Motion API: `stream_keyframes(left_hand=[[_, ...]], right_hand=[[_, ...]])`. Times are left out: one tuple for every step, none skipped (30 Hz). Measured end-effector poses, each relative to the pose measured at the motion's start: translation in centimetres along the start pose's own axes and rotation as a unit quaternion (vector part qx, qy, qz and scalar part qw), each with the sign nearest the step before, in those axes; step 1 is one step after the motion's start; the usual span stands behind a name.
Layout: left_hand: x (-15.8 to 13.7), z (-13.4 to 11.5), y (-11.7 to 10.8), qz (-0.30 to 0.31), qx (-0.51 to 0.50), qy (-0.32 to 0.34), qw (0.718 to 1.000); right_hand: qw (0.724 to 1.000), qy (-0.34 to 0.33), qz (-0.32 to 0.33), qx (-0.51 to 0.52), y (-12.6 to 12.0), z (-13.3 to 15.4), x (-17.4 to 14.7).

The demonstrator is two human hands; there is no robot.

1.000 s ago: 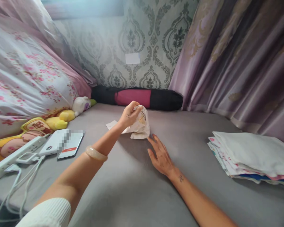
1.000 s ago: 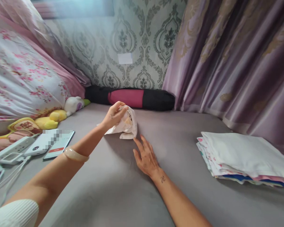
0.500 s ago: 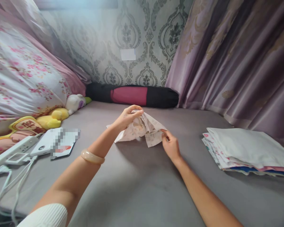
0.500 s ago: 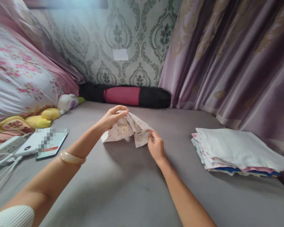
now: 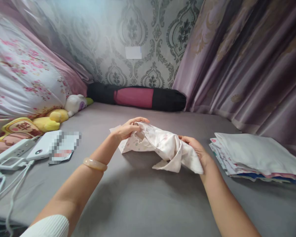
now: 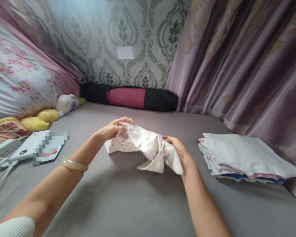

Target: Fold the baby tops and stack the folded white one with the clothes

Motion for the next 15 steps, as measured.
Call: stream_keyframes(left_hand=[[0.1, 0.3, 0.2, 0.001, -0.005, 0.001, 1.0], [0.3, 0.5, 0.4, 0.0, -0.01, 0.001, 1.0], [0.4, 0.8, 0.7, -0.001, -0.012, -0.002, 1.0], [0.5, 1.1, 1.0, -0.003, -0.011, -0.009, 1.0], [0.6, 1.4, 1.3, -0.004, -0.008, -0.017, 1.0], [0.7, 1.7, 1.5, -0.005, -0.003, -0.025, 1.0], [0.8, 2.0, 1.8, -0.007, 0.003, -0.032, 0.999], [0.9, 2.3, 2.0, -0.011, 0.01, -0.039, 0.999], [1.0, 2.5, 2.2, -0.018, 0.016, -0.043, 0.999], [1.1, 2.7, 2.3, -0.028, 0.019, -0.043, 0.999], [1.2, 2.9, 2.4, -0.039, 0.018, -0.042, 0.998], [1.3, 3.0, 2.4, -0.052, 0.014, -0.04, 0.998], [1.4, 3.2, 2.4, -0.065, 0.008, -0.038, 0.997], [1.5, 3.4, 2.5, -0.077, 0.001, -0.038, 0.996], [1.6, 3.5, 2.5, -0.086, -0.007, -0.04, 0.995]], right_hand=[[0.999, 0.044, 0.019, 0.013, 0.0, -0.7, 0.0], [0.995, 0.086, 0.033, 0.032, 0.1, -1.4, 0.1], [0.992, 0.115, 0.036, 0.049, -0.1, -2.1, 0.1], [0.99, 0.129, 0.024, 0.058, -0.3, -2.6, 0.3], [0.989, 0.134, 0.004, 0.061, -0.7, -3.0, 0.5], [0.989, 0.136, -0.021, 0.056, -1.2, -3.4, 0.7], [0.989, 0.132, -0.05, 0.04, -1.7, -3.8, 0.9], [0.989, 0.122, -0.078, 0.013, -2.3, -4.0, 1.1], [0.989, 0.104, -0.101, -0.026, -2.8, -4.0, 1.3], [0.987, 0.081, -0.118, -0.075, -3.3, -3.9, 1.4], [0.982, 0.051, -0.13, -0.129, -3.6, -3.7, 1.6], [0.972, 0.019, -0.141, -0.185, -3.8, -3.4, 1.6], [0.959, -0.016, -0.149, -0.239, -3.8, -2.9, 1.6], [0.944, -0.051, -0.157, -0.286, -3.7, -2.3, 1.5], [0.928, -0.086, -0.163, -0.324, -3.3, -1.7, 1.3]])
Point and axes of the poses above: each hand's wrist, its own x-axis towards the middle knuckle, its own y-axis out of the palm, z = x × y, the point moved 5 cm from there along x, towards the middle knuckle, and after that the axes turned 3 degrees about z, right-handed, at the moved point
